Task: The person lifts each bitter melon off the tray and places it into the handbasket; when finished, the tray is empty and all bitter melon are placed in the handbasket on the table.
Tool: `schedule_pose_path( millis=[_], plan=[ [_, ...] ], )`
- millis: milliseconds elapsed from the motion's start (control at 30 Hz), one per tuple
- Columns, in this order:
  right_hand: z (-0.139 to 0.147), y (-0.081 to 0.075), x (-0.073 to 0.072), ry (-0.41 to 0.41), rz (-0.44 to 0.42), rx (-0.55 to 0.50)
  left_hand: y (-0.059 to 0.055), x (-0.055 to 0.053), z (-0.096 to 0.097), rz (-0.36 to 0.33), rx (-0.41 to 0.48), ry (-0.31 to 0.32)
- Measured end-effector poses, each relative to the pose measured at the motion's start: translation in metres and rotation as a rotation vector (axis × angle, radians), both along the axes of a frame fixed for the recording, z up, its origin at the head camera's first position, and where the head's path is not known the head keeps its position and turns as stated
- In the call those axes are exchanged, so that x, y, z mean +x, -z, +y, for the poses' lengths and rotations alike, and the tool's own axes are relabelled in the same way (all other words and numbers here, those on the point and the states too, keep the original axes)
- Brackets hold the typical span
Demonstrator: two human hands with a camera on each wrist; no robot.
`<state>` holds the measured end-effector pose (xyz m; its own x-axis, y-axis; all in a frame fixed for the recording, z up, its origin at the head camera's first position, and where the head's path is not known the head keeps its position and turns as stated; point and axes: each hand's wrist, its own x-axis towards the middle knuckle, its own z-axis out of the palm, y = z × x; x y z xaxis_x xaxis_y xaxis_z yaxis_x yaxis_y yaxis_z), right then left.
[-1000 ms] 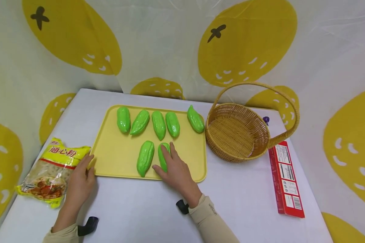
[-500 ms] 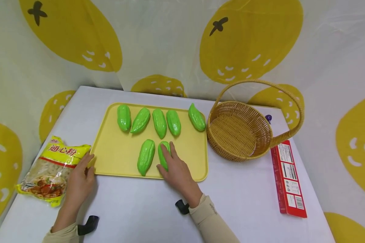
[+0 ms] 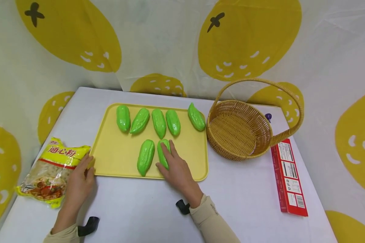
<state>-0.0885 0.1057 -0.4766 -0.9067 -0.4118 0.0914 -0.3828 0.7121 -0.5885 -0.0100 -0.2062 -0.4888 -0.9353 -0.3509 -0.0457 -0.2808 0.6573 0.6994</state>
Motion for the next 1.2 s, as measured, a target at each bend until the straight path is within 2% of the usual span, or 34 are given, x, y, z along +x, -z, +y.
schedule_pose_path(
  millis=[300, 767, 1200],
  plan=[
    [0.002, -0.017, -0.001, 0.017, 0.1, -0.103, -0.002, -0.001, 0.0, -0.02, -0.01, -0.005],
    [0.01, -0.041, -0.005, 0.06, 0.16, -0.201, -0.003, 0.0, 0.0, -0.017, -0.023, 0.009],
    [0.043, -0.06, -0.03, 0.169, 0.234, -0.272, -0.003, 0.0, 0.0, -0.007, -0.027, 0.005]
  ],
)
